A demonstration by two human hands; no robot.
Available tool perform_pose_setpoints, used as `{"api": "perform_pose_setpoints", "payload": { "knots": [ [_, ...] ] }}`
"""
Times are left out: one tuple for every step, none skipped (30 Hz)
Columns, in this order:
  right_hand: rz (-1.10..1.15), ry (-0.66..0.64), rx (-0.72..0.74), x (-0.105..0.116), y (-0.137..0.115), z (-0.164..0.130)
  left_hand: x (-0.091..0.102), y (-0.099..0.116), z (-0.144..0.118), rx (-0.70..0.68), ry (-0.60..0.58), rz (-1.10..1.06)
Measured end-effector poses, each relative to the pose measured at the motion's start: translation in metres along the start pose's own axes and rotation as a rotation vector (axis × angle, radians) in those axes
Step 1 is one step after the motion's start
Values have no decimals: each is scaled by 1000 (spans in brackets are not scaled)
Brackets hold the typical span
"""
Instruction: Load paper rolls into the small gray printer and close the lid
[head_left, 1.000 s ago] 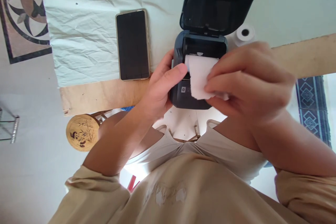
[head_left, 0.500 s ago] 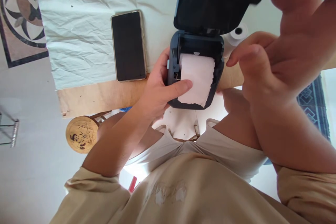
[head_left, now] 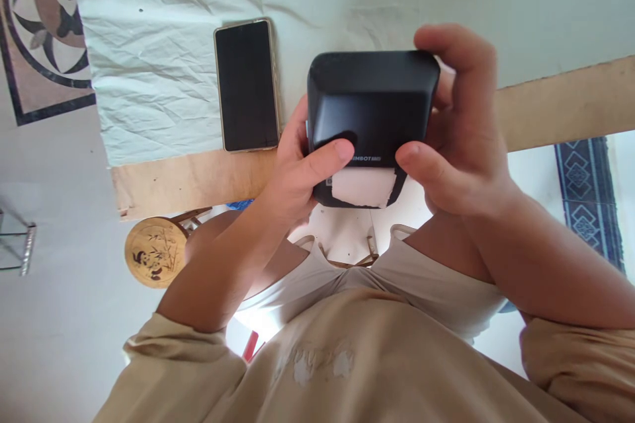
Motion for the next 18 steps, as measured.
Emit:
{"api": "perform_pose_setpoints", "payload": {
  "knots": [
    [55, -41, -11, -5, 1, 1, 0, -1, 0, 12, -17, 2],
    [107, -63, -19, -8, 1, 2, 0, -2, 0, 28, -35, 0],
    [150, -68, -26, -9, 1, 3, 0, -2, 0, 43, -52, -9],
    [170, -68, -36, -10, 2, 4, 0, -2, 0, 53, -62, -23],
    [186, -63, -48, -10, 3, 5, 0, -3, 0, 62, -64, -39],
    [205, -57, -59, -10, 4, 5, 0, -3, 0, 73, -61, -55],
    [222, -55, -67, -11, 5, 5, 0, -3, 0, 85, -56, -64],
    [237, -55, -71, -11, 6, 5, -1, -4, 0, 97, -53, -67],
    [248, -56, -74, -11, 6, 5, -1, -4, 0, 100, -40, -67],
    [259, -54, -80, -11, 7, 4, -1, -4, 0, 101, -24, -65],
    [272, -52, -87, -11, 8, 4, -1, -4, 0, 99, -8, -63],
    [282, -49, -94, -11, 9, 3, -1, -3, 0, 96, 5, -65],
    [288, -47, -100, -11, 10, 2, -1, -3, 0, 97, 7, -71],
    [293, -44, -104, -11, 11, 2, -1, -3, 0, 99, 2, -80],
    [295, -41, -106, -11, 11, 2, -2, -3, 0, 105, -6, -88],
    [294, -38, -104, -10, 11, 2, -2, -3, 0, 109, -15, -92],
    [291, -36, -104, -10, 11, 1, -3, -3, 0, 112, -21, -93],
    [288, -32, -108, -10, 12, 1, -3, -2, 0, 114, -22, -90]
  ]
}}
Point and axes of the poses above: each hand's wrist, its own z-axis towards the middle knuckle, its own x-axis out of the back of the hand, y = z × x, the point moved 7 cm from there along z, towards the middle knuckle, and after that the axes turned 6 degrees about x, right-handed, at the moved point
